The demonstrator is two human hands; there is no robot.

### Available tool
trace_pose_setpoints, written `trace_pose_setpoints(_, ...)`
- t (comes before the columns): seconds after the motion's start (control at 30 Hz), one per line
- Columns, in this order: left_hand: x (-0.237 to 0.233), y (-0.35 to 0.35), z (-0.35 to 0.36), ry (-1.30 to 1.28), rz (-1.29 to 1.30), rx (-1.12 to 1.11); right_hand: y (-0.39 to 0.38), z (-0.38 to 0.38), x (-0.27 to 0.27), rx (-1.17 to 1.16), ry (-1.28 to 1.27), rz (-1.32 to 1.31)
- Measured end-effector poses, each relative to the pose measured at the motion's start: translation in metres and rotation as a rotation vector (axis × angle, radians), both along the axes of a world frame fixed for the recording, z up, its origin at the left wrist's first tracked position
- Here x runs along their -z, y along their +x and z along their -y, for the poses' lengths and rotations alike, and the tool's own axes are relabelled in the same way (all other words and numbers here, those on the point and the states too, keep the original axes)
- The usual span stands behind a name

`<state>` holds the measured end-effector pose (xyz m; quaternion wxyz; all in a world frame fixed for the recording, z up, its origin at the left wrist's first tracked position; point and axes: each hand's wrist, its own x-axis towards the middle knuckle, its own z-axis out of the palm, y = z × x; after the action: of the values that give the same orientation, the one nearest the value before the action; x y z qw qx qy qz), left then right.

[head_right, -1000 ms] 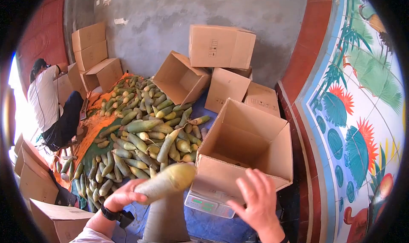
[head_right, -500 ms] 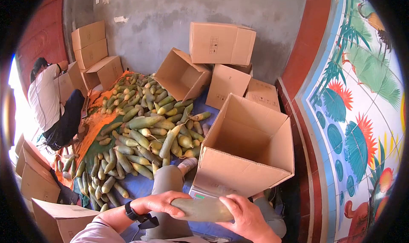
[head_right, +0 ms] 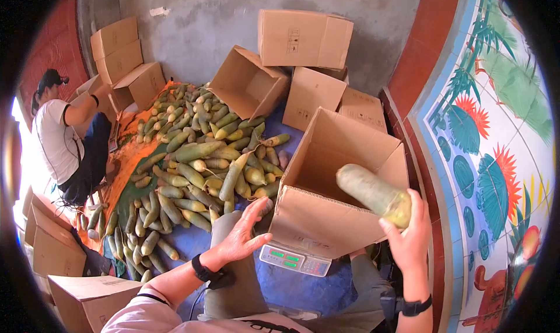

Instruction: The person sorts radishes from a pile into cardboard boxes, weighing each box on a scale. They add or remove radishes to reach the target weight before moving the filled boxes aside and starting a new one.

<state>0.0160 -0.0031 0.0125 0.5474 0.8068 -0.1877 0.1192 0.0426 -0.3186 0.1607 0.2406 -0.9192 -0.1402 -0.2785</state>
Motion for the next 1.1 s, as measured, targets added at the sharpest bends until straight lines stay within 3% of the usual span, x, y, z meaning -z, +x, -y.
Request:
trace_pose_setpoints(0.2,0.018,0.014,0.010,-0.108,-0.144,0.077,0.059,0.043,0.033,0.147,-0.259,-0.171)
trace_pose_setpoints(0.3,0.014,0.016,0.014,-0.197,-0.176,0.095,0.074,0.038,0.030,0.209,-0.342,-0.406)
trace_pose_setpoints(0.4,0.016,0.019,0.017,-0.174,-0.175,0.132,0.088,0.030,0.020,0.214,-0.507,-0.613)
trace_pose_setpoints(0.53,0.024,0.024,0.021,-0.184,-0.154,0.146,0.106,0.039,0.032,0.121,-0.524,-0.662)
trace_pose_setpoints(0.63,0.026,0.026,0.023,-0.175,-0.134,0.137,0.120,0.048,0.045,0.059,-0.421,-0.689)
trace_pose_setpoints(0.7,0.026,0.026,0.022,-0.149,-0.148,0.141,0.128,0.047,0.046,0.143,-0.005,-0.835)
trace_pose_setpoints(0.83,0.025,0.024,0.020,-0.122,-0.143,0.162,0.108,0.031,0.048,0.041,0.067,-0.770)
trace_pose_setpoints(1.0,0.024,0.021,0.018,-0.107,-0.144,0.135,0.047,-0.007,0.039,-0.141,-0.138,-0.199)
trace_pose_setpoints(1.07,0.024,0.021,0.018,-0.086,-0.083,0.144,0.031,-0.006,0.042,-0.081,-0.233,-0.305)
trace_pose_setpoints(1.1,0.026,0.021,0.019,-0.106,-0.075,0.123,0.024,-0.007,0.046,-0.072,-0.323,-0.181)
